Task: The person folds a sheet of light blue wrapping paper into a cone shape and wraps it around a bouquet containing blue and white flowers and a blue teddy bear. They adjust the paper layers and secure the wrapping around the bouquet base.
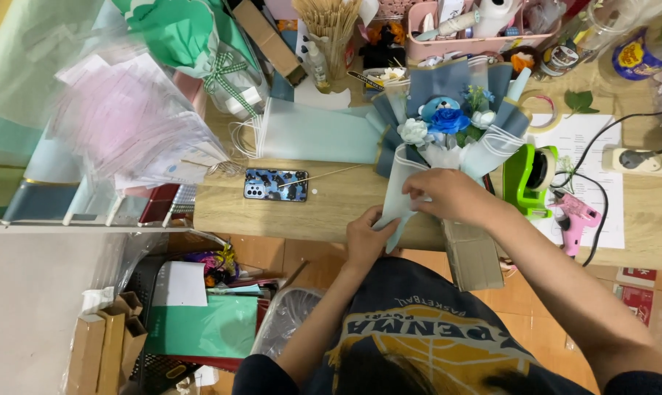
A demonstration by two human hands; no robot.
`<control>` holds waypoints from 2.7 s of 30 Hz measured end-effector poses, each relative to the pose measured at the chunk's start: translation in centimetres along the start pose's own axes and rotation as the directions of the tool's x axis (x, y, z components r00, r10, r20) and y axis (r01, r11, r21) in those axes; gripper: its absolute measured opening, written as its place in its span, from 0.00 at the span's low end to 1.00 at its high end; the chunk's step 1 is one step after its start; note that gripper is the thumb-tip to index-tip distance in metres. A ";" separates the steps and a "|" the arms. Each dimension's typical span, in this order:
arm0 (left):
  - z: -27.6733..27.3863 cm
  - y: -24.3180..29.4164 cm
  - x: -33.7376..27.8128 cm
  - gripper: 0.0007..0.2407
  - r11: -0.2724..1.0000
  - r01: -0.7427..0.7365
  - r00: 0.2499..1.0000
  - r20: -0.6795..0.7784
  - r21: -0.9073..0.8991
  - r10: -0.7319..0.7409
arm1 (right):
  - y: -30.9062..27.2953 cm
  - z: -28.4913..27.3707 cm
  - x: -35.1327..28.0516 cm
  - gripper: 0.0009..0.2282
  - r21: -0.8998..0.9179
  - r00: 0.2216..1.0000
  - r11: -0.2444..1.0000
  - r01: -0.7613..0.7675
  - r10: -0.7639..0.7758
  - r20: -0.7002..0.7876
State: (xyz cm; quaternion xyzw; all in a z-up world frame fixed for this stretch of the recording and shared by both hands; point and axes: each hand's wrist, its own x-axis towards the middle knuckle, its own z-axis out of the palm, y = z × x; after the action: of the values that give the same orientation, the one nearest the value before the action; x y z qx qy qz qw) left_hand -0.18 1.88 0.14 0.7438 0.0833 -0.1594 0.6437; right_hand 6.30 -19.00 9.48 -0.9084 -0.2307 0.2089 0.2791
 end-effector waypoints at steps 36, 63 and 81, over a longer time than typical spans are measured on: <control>-1.0 -2.4 -0.1 0.12 0.967 -0.218 0.976 0.010 0.128 0.219 | -3.7 -2.7 1.6 0.22 0.101 0.875 0.972 -0.214 0.145 0.461; -1.4 -4.0 1.6 0.18 0.793 -0.520 0.841 0.031 0.318 0.540 | -5.1 -2.3 1.8 0.18 -0.013 0.856 0.978 -0.206 0.187 0.482; -2.0 -0.7 3.2 0.17 0.983 0.173 0.982 -0.068 -0.069 -0.177 | -4.1 -5.5 -3.6 0.12 0.456 0.833 0.889 0.040 0.222 -0.507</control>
State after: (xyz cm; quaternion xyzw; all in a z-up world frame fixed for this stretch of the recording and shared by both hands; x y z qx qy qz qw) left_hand 2.88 3.72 -1.41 0.7185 0.1771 -0.1852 0.6466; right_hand 4.94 -20.17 17.08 -0.8506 -0.0422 0.0019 0.5240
